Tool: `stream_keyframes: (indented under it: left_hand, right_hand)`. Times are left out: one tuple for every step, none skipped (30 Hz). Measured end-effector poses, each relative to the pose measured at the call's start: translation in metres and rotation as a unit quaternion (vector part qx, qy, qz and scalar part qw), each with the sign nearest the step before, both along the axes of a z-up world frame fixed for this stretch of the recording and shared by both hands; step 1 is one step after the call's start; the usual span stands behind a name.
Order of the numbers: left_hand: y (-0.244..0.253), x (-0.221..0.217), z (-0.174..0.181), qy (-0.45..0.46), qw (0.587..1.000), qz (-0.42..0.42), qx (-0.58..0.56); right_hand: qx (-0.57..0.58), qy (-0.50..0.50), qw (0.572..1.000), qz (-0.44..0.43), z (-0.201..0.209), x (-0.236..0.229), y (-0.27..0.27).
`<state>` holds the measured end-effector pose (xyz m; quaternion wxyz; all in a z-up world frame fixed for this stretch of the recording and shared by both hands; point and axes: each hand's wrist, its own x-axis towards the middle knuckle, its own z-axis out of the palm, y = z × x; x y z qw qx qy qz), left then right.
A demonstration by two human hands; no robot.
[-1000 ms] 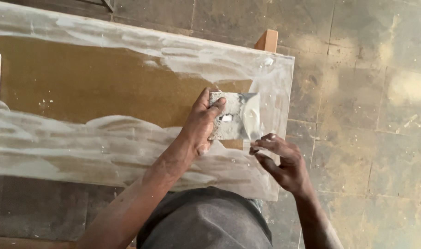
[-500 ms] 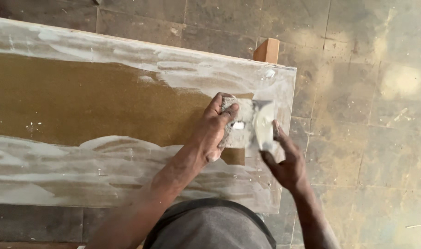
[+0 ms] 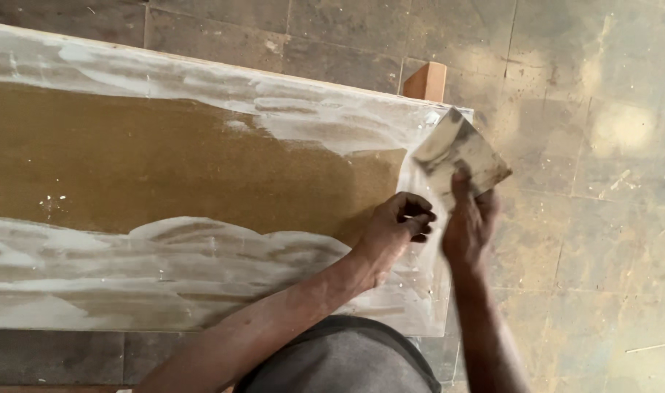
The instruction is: The person applies white putty to a long wooden board using a metal putty knife, repeatedly scooping more material from a tray and spreading it across the surface.
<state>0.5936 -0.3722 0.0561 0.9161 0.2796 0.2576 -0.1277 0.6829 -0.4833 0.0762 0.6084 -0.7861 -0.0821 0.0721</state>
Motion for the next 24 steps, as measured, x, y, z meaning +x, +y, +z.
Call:
stream_keyframes:
  left_hand:
    - [0.004, -0.003, -0.005, -0.041, 0.997, 0.022, 0.067]
    - [0.008, -0.006, -0.009, -0.082, 0.987, 0.043, 0.134]
    - [0.016, -0.009, -0.013, -0.083, 0.987, 0.043, 0.133]
    - [0.029, -0.010, -0.020, -0.091, 0.928, 0.068, 0.355]
    - [0.044, -0.009, -0.027, -0.092, 0.820, 0.090, 0.558]
    - [0.059, -0.006, -0.032, -0.101, 0.779, 0.108, 0.609]
    - [0.074, -0.003, -0.036, -0.109, 0.735, 0.126, 0.657]
    - [0.087, -0.002, -0.039, -0.108, 0.736, 0.127, 0.656]
    - [0.100, -0.003, -0.040, -0.135, 0.718, 0.159, 0.664]
    - [0.111, -0.004, -0.040, -0.163, 0.700, 0.190, 0.669]
    - [0.122, -0.005, -0.039, -0.164, 0.702, 0.191, 0.666]
    - [0.132, -0.007, -0.038, -0.165, 0.685, 0.195, 0.683]
    - [0.139, -0.009, -0.035, -0.165, 0.667, 0.198, 0.698]
    - [0.147, -0.014, -0.032, -0.167, 0.666, 0.200, 0.699]
    - [0.154, -0.018, -0.028, -0.192, 0.631, 0.209, 0.722]
    - [0.158, -0.021, -0.025, -0.217, 0.596, 0.217, 0.742]
    - [0.160, -0.023, -0.023, -0.218, 0.596, 0.217, 0.742]
    - [0.160, -0.024, -0.021, -0.199, 0.637, 0.197, 0.718]
    - [0.160, -0.024, -0.020, -0.180, 0.677, 0.175, 0.692]
    - [0.160, -0.025, -0.020, -0.179, 0.677, 0.173, 0.693]
    - [0.160, -0.024, -0.020, -0.186, 0.664, 0.185, 0.700]
    - [0.162, -0.021, -0.020, -0.194, 0.650, 0.199, 0.707]
    - [0.164, -0.019, -0.021, -0.195, 0.649, 0.199, 0.708]
    - [0.164, -0.020, -0.021, -0.196, 0.674, 0.193, 0.685]
  right_hand:
    - [-0.083, -0.088, 0.992, 0.030, 0.009, 0.013, 0.004]
    - [-0.083, -0.088, 0.992, 0.031, 0.017, 0.020, 0.011]
    - [-0.192, -0.274, 0.937, 0.104, 0.030, 0.033, 0.014]
    - [-0.292, -0.441, 0.830, 0.177, 0.038, 0.044, 0.020]
    - [-0.293, -0.441, 0.830, 0.178, 0.039, 0.050, 0.027]
    - [-0.388, -0.416, 0.788, 0.234, 0.037, 0.053, 0.031]
    - [-0.475, -0.387, 0.736, 0.289, 0.033, 0.053, 0.033]
    - [-0.476, -0.388, 0.734, 0.290, 0.026, 0.048, 0.035]
    - [-0.459, -0.382, 0.743, 0.303, 0.019, 0.040, 0.034]
    - [-0.444, -0.375, 0.750, 0.316, 0.017, 0.034, 0.030]
    - [-0.447, -0.376, 0.748, 0.316, 0.020, 0.029, 0.022]
    - [-0.435, -0.366, 0.746, 0.347, 0.027, 0.025, 0.011]
    - [-0.422, -0.357, 0.743, 0.377, 0.032, 0.024, 0.005]
    - [-0.422, -0.358, 0.743, 0.376, 0.037, 0.031, 0.003]
    - [-0.472, -0.333, 0.733, 0.360, 0.048, 0.045, -0.001]
    - [-0.520, -0.305, 0.720, 0.343, 0.054, 0.054, -0.001]
    - [-0.521, -0.305, 0.720, 0.342, 0.056, 0.061, 0.003]
    - [-0.498, -0.294, 0.763, 0.290, 0.060, 0.070, 0.007]
    - [-0.471, -0.282, 0.801, 0.236, 0.061, 0.077, 0.013]
    - [-0.471, -0.281, 0.802, 0.236, 0.057, 0.077, 0.019]
    - [-0.491, -0.240, 0.811, 0.210, 0.051, 0.076, 0.025]
    - [-0.510, -0.200, 0.817, 0.183, 0.046, 0.081, 0.030]
    - [-0.509, -0.201, 0.817, 0.182, 0.039, 0.088, 0.036]
    - [-0.524, -0.220, 0.804, 0.175, 0.030, 0.091, 0.041]
